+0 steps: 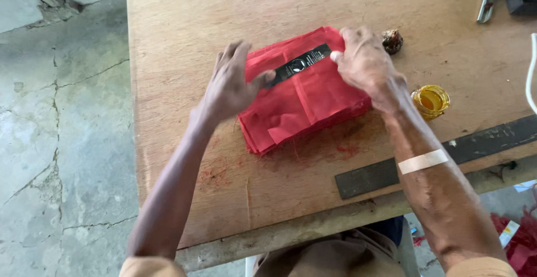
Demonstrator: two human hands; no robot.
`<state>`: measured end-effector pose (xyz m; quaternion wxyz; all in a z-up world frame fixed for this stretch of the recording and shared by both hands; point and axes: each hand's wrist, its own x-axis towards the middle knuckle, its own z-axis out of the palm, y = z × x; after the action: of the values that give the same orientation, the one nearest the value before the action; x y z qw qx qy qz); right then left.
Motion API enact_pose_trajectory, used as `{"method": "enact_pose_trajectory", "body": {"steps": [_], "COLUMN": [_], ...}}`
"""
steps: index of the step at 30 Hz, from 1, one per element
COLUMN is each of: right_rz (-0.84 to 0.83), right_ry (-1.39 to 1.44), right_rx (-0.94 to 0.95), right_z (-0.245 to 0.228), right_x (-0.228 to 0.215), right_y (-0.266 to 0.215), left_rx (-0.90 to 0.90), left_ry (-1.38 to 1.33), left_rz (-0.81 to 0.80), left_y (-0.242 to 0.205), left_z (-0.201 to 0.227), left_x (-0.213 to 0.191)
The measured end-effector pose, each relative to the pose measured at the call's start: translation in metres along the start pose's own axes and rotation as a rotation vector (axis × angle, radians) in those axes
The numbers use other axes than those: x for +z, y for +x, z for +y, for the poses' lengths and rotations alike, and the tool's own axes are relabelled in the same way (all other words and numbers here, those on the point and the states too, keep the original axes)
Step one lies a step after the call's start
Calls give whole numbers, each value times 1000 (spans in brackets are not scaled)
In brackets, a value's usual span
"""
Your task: The person rubs a long metal bar with a handheld tool, then sorts through a stack of red fabric pouches, opening several and checking the internal components.
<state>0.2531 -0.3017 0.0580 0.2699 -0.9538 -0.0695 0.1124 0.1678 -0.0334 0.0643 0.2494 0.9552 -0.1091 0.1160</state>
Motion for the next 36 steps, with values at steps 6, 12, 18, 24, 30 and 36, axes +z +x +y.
{"method": "enact_pose_trajectory", "body": {"steps": [6, 12, 18, 24, 30, 36], "right_rz": [95, 207, 148, 57, -367, -168], "right_ry": [-17, -27, -81, -278, -352, 281], "right_rx": [-96, -231, -208, -854, -547, -703], "right_z": [13, 23, -1, -71, -130, -172], "right_x": [17, 32, 12, -18, -40, -26], "right_y": [0, 1, -21, -38, -87, -120], "left_rx": [-356, -209, -206, 197, -8, 193], "left_ry": [158, 71, -115, -26, 305, 730], "left_rz": [-586, -540, -460, -259, -395, -196], "left_y": [82, 78, 52, 6, -41, -91], "left_z": [-41, -43, -25, 31, 93, 96], "left_x": [12, 14, -3, -35, -112, -185]}}
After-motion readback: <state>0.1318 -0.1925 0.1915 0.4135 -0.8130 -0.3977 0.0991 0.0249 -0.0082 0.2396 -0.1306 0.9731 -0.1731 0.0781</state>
